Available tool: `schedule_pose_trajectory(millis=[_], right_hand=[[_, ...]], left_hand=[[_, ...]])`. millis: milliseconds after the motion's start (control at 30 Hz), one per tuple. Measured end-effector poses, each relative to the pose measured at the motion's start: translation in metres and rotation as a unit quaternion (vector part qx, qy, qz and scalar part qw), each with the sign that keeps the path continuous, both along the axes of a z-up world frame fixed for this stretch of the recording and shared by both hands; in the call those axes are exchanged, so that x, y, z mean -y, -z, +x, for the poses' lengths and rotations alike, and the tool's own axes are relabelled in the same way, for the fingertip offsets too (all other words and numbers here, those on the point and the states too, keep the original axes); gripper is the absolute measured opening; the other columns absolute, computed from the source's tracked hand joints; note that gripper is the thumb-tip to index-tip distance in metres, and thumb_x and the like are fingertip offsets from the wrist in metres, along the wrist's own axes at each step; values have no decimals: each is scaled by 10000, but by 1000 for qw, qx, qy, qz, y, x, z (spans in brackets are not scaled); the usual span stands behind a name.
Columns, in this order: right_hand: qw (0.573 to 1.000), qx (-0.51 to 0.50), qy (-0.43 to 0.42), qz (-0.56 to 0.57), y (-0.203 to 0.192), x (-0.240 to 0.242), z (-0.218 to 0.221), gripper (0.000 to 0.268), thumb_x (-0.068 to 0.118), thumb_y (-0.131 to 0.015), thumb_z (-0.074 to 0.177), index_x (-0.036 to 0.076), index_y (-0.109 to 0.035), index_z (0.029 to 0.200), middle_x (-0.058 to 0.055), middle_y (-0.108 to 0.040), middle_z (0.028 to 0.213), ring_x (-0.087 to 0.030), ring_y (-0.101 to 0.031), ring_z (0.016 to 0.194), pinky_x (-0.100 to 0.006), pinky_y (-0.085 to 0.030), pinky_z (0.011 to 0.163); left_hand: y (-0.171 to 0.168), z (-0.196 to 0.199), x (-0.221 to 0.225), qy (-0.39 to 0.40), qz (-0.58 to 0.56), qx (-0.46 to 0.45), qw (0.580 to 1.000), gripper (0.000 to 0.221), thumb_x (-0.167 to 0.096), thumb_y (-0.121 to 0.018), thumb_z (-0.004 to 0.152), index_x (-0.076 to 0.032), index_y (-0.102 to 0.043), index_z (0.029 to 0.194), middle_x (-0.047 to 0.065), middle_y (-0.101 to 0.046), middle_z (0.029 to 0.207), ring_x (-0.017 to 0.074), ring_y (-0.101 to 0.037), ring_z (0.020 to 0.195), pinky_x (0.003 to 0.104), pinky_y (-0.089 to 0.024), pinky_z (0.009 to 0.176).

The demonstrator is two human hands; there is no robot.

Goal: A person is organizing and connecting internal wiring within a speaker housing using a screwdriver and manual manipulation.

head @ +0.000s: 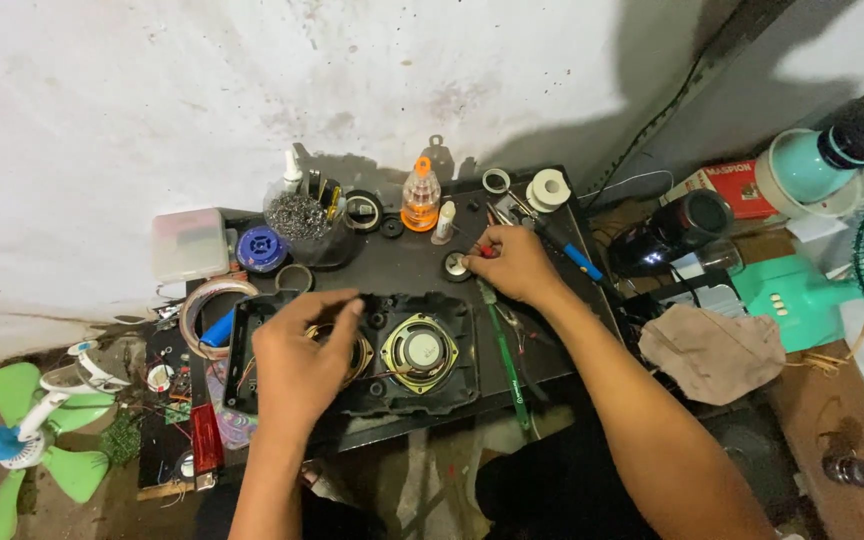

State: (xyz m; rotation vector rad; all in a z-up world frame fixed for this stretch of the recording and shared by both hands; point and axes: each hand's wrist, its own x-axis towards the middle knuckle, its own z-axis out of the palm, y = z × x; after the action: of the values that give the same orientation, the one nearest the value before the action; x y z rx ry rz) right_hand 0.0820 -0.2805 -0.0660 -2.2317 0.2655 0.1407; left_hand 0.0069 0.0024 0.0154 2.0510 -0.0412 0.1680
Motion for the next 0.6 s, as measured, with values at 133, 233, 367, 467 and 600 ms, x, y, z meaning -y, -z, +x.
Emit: schedule_pose_trajectory(millis=[133, 233, 367, 467, 600], right_hand=[[1000, 4, 0, 3, -1, -2, -1, 139, 157, -818, 770, 44, -772, 836, -97, -649, 623, -228, -621, 640, -343, -503, 619], [1000, 12, 5, 11, 16, 3, 3, 169, 186, -836, 763, 43, -759, 812, -76, -615, 604, -222, -611, 625, -341, -496, 608], [1000, 15, -10, -12, 16, 2, 0, 193, 206, -845, 757, 48, -745, 805, -98, -630, 631, -241, -627, 658, -357, -494, 624], [999, 25, -12, -36, 10, 1, 2, 194, 224, -835, 790, 54, -754, 836, -124, -667, 668, -275, -669, 693, -371, -503, 638], [996, 37, -6, -86, 19, 4, -1, 219, 248, -837, 821, 64, -791, 930, -154, -708, 760, -340, -713, 796, -401, -525, 693]], left_hand=[[10, 1, -10, -83, -62, 40, 994, 131, -38, -772, 893, -16, -820, 1013, 219, -742, 766, 284, -738, 726, 416, -598, 628], [16, 9, -17, -115, -104, 43, 987, 149, -25, -748, 912, -2, -798, 1050, 192, -716, 730, 220, -688, 684, 369, -587, 631], [9, 9, -24, -137, -127, 56, 981, 134, 6, -748, 910, 10, -804, 1032, 211, -727, 758, 250, -720, 680, 383, -587, 605], [1, 11, -27, -162, -180, 65, 968, 137, 5, -740, 926, 28, -781, 1054, 217, -728, 804, 221, -717, 688, 379, -594, 608], [4, 14, -39, -203, -262, 88, 939, 155, -26, -722, 947, 61, -746, 1073, 206, -711, 833, 195, -697, 687, 331, -596, 612]])
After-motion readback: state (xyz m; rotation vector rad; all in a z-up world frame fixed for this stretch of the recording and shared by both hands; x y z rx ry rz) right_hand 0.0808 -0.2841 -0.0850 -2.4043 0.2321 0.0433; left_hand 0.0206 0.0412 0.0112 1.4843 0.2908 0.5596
